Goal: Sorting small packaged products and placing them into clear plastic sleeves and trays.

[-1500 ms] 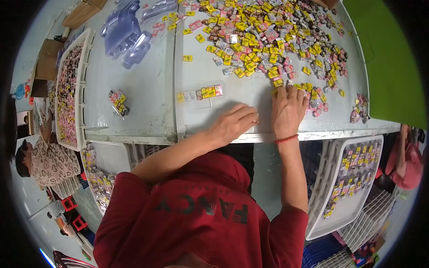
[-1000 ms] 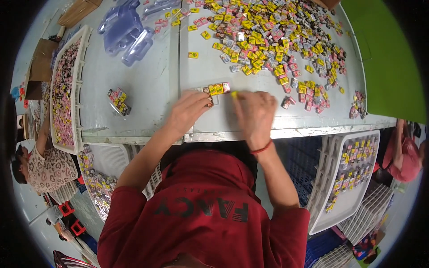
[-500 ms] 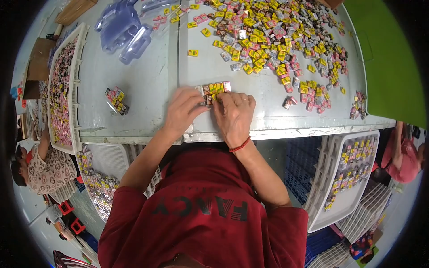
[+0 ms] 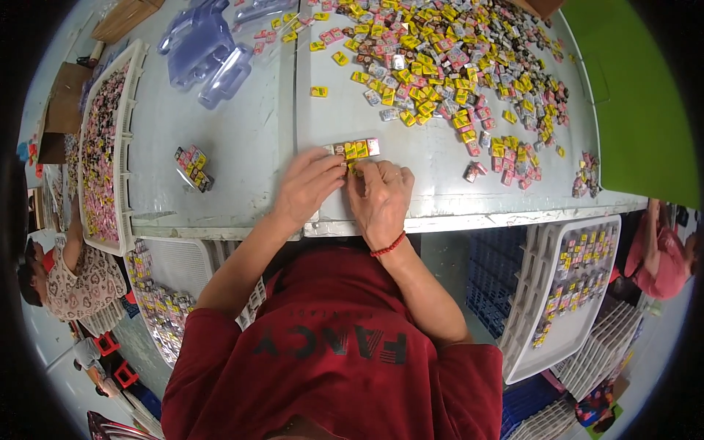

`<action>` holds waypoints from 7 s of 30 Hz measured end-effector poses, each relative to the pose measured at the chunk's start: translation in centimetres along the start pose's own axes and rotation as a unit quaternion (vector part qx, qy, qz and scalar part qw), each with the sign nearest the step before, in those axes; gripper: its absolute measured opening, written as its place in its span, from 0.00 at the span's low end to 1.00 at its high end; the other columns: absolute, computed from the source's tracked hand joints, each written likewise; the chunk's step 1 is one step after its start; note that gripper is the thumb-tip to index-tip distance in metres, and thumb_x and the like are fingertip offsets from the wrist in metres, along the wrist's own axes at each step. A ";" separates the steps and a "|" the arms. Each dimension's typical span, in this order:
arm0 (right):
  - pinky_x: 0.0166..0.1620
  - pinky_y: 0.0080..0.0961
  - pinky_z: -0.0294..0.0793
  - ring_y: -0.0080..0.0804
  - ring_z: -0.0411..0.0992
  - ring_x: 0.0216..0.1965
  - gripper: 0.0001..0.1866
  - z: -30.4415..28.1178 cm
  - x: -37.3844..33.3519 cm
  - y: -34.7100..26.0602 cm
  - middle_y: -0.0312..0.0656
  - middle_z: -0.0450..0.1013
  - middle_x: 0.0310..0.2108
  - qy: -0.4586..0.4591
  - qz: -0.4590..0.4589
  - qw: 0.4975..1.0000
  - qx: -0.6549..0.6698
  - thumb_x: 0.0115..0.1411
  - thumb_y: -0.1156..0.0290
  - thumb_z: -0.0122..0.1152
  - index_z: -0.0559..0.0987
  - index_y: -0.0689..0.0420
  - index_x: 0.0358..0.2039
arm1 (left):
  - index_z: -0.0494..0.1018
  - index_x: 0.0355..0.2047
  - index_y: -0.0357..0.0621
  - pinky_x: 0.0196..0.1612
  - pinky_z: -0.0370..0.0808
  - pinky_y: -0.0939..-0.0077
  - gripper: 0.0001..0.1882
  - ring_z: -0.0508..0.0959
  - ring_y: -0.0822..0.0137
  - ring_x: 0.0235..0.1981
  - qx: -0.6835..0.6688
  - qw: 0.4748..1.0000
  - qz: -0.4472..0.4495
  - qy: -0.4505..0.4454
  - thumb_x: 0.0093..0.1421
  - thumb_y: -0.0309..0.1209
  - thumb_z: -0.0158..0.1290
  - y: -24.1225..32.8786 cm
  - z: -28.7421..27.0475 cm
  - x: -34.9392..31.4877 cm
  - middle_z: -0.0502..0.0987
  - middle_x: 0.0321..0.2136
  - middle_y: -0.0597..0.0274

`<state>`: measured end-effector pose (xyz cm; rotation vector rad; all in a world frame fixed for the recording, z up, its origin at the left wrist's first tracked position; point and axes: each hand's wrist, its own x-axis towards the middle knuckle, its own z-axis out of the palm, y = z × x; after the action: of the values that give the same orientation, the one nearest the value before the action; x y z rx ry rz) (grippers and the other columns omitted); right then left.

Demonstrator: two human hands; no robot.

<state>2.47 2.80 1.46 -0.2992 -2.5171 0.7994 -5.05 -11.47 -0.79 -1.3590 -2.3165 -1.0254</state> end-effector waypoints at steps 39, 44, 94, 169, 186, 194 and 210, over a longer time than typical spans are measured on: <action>0.33 0.27 0.68 0.30 0.71 0.25 0.25 0.5 -1.1 -3.5 0.39 0.70 0.25 -0.204 -0.139 0.876 -0.414 0.56 0.73 0.51 0.69 0.70 0.54 | 0.77 0.40 0.37 0.54 0.70 0.64 0.15 0.71 0.56 0.52 -0.017 1.000 -0.009 -0.010 0.50 0.21 0.54 -0.2 0.2 -1.2 0.75 0.48 0.60; 0.34 0.28 0.71 0.32 0.74 0.28 0.24 0.0 -1.1 -1.3 0.41 0.72 0.27 -0.156 -0.128 0.939 -0.279 0.56 0.74 0.51 0.70 0.68 0.54 | 0.77 0.39 0.37 0.54 0.70 0.64 0.13 0.71 0.57 0.52 -0.017 1.000 -0.006 -0.008 0.50 0.21 0.56 0.2 -0.1 -0.8 0.75 0.47 0.60; 0.52 0.41 0.65 0.53 0.67 0.50 0.20 -1.7 -0.7 2.1 0.54 0.67 0.51 -0.054 -0.044 0.996 -0.050 0.57 0.75 0.57 0.71 0.63 0.51 | 0.81 0.29 0.48 0.39 0.75 0.63 0.10 0.80 0.56 0.33 -0.056 0.933 -0.215 -0.285 0.53 0.38 0.57 -4.3 -1.4 7.2 0.81 0.28 0.58; 0.48 0.38 0.66 0.44 0.68 0.43 0.14 -0.4 0.7 2.7 0.45 0.72 0.43 0.014 -0.100 0.995 -0.027 0.50 0.80 0.60 0.77 0.61 0.40 | 0.79 0.24 0.38 0.23 0.68 0.78 0.16 0.71 0.78 0.18 0.030 0.913 -0.407 0.017 0.53 0.40 0.62 -19.5 -11.8 6.0 0.77 0.17 0.66; 0.49 0.37 0.67 0.46 0.69 0.44 0.17 -1.5 0.3 4.9 0.48 0.72 0.42 0.057 -0.046 0.996 0.055 0.51 0.82 0.59 0.76 0.61 0.43 | 0.73 0.26 0.45 0.33 0.74 0.70 0.05 0.76 0.61 0.31 0.087 0.981 0.170 -0.021 0.52 0.30 0.58 -0.4 -4.3 6.1 0.75 0.27 0.61; 0.46 0.39 0.70 0.50 0.70 0.42 0.15 -3.7 4.7 7.7 0.51 0.73 0.42 0.054 -0.064 0.995 -0.055 0.54 0.80 0.58 0.75 0.63 0.45 | 0.74 0.29 0.43 0.31 0.74 0.70 0.10 0.75 0.62 0.27 -0.026 0.992 0.081 -0.095 0.50 0.32 0.62 2.9 1.2 4.4 0.74 0.26 0.63; 0.41 0.33 0.72 0.43 0.73 0.36 0.09 -3.3 4.5 7.7 0.47 0.74 0.35 0.023 -0.040 0.998 -0.038 0.55 0.78 0.61 0.80 0.62 0.38 | 0.74 0.37 0.41 0.39 0.73 0.64 0.12 0.74 0.53 0.36 -0.022 0.984 -0.062 -0.164 0.51 0.27 0.59 -2.0 3.7 9.6 0.74 0.34 0.56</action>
<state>0.68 12.13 0.96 -0.2374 -2.5045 0.6586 -11.38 -3.28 0.92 -1.5162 -2.6610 -0.9530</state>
